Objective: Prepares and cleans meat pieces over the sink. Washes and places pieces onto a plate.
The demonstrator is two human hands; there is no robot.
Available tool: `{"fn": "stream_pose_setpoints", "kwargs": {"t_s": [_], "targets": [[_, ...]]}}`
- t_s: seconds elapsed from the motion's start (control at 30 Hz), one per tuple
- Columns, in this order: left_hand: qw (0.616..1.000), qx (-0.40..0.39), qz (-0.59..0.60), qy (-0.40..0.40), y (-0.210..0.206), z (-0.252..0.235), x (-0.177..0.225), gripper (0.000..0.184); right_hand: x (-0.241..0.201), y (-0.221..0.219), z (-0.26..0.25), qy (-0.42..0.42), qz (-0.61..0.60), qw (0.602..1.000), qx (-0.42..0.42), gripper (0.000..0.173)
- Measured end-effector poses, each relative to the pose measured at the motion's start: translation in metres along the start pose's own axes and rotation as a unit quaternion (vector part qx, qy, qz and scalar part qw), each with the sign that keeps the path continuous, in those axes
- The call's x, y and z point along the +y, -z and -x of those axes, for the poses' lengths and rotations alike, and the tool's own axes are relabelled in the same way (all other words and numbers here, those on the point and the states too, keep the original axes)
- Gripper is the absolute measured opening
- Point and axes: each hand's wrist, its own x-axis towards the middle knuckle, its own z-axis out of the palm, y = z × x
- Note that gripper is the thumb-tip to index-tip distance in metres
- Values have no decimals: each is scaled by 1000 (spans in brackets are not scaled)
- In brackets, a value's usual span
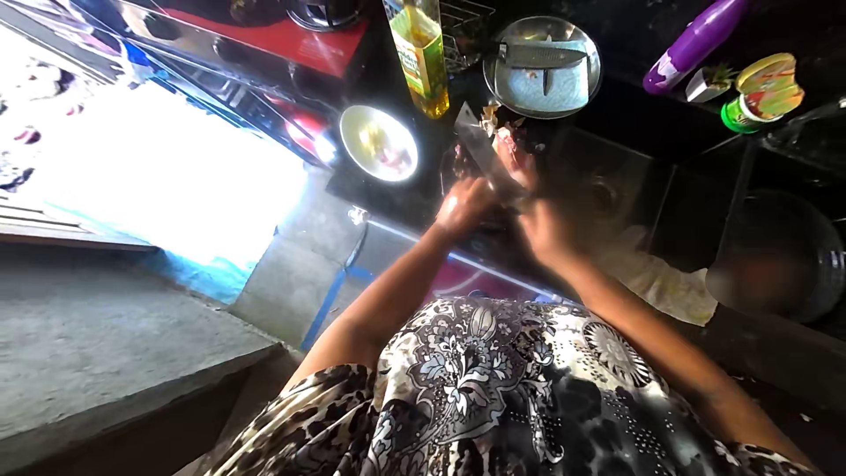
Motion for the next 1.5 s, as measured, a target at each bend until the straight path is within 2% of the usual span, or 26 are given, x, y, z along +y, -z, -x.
{"fn": "stream_pose_setpoints", "kwargs": {"t_s": [0.1,0.27,0.37,0.47,0.53,0.6,0.67,0.73,0.8,0.87,0.93,1.03,1.17,1.3,1.37,1.43,1.5], "targets": [[1000,-12,18,5,-11,15,5,20,5,-4,3,-61,24,996,-56,45],[993,-7,109,45,-15,24,13,21,11,-1,11,-88,25,994,-59,45],[991,0,120,53,-19,27,17,23,7,-4,14,-88,36,994,-57,43],[992,10,113,54,-20,25,21,25,-5,-3,17,-13,20,999,37,42],[991,1,118,62,-21,27,21,26,-18,5,17,81,-16,988,131,39],[991,11,123,58,-24,31,19,23,-28,13,17,143,-52,973,171,36],[990,5,127,58,-22,30,20,21,-24,5,18,88,-9,987,135,38],[989,-16,134,67,-18,29,23,17,-14,-4,14,-45,40,998,-11,45],[987,-32,140,71,-13,22,23,17,-13,-2,-9,-108,37,989,-97,48],[988,-21,140,62,-14,25,23,18,-11,0,-22,-125,22,984,-128,49],[989,-10,136,62,-17,23,21,19,-8,3,-27,-129,-14,984,-123,50],[987,11,139,81,-24,23,21,21,-2,7,-25,-117,-76,989,-52,46],[984,39,130,112,-28,27,24,18,-21,20,-7,2,-72,990,123,44],[980,35,123,154,-22,26,31,25,-41,28,19,131,-60,976,164,39],[981,32,122,149,-22,26,30,25,-38,16,24,106,-11,985,134,41],[979,5,137,151,-19,25,30,28,-21,-1,25,-23,37,999,-5,46],[982,-2,131,139,-20,24,29,26,-11,-10,12,-97,51,990,-88,48]]}}
